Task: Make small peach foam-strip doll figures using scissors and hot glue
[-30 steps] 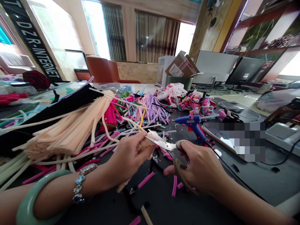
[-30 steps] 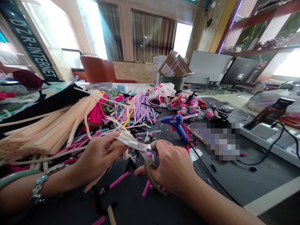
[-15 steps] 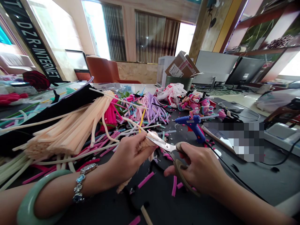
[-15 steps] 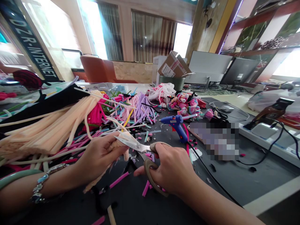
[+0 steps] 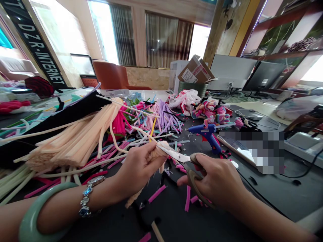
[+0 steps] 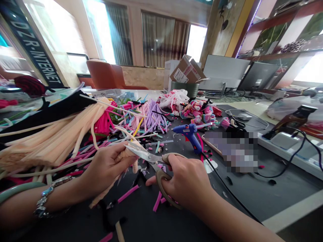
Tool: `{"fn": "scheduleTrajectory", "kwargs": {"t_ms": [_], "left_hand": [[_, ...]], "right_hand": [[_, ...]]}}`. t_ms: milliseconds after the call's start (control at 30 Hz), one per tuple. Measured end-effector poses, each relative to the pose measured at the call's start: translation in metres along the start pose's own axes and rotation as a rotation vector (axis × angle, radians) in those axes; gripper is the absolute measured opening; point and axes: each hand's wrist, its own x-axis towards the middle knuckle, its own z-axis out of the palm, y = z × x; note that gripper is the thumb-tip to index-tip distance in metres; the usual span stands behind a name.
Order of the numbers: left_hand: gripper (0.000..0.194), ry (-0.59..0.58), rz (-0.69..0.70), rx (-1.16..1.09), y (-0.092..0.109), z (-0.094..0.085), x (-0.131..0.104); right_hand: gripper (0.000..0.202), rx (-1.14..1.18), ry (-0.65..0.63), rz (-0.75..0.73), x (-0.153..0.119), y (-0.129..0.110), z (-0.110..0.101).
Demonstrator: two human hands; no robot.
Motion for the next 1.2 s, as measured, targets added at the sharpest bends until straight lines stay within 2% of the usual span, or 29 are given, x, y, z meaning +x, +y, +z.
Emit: {"fn": "scheduleTrajectory", "kwargs": {"t_ms": [167,400,567,833,1200], "left_hand": [[0.023,0.023,-0.017,0.067,0.0013,-0.0007,0.001],[0.03,-0.032,0.016,0.064,0.0049,-0.0049,0.0033],[0.025,-0.03,0.013,0.126,0.0014,-0.0026,0.0025],[0.023,-0.027,0.045,0.173,-0.0004,-0.0024,0.0005],[0.025,0.002,0.041,0.196,-0.0016,-0.0011,0.0019]], "right_hand": [[0.043,-0.044,0.021,-0.009,-0.0003,0.0001,-0.0003],[0.042,-0.065,-0.013,-0.011,0.0025,-0.0006,-0.0032],[0.039,-0.09,-0.064,-0.016,0.0048,-0.0006,-0.0055],[0.033,-0.074,-0.038,-0.022,0.0017,0.0004,-0.0015],[0.047,-0.125,-0.005,-0.004,0.0017,0.0018,-0.0022]]}}
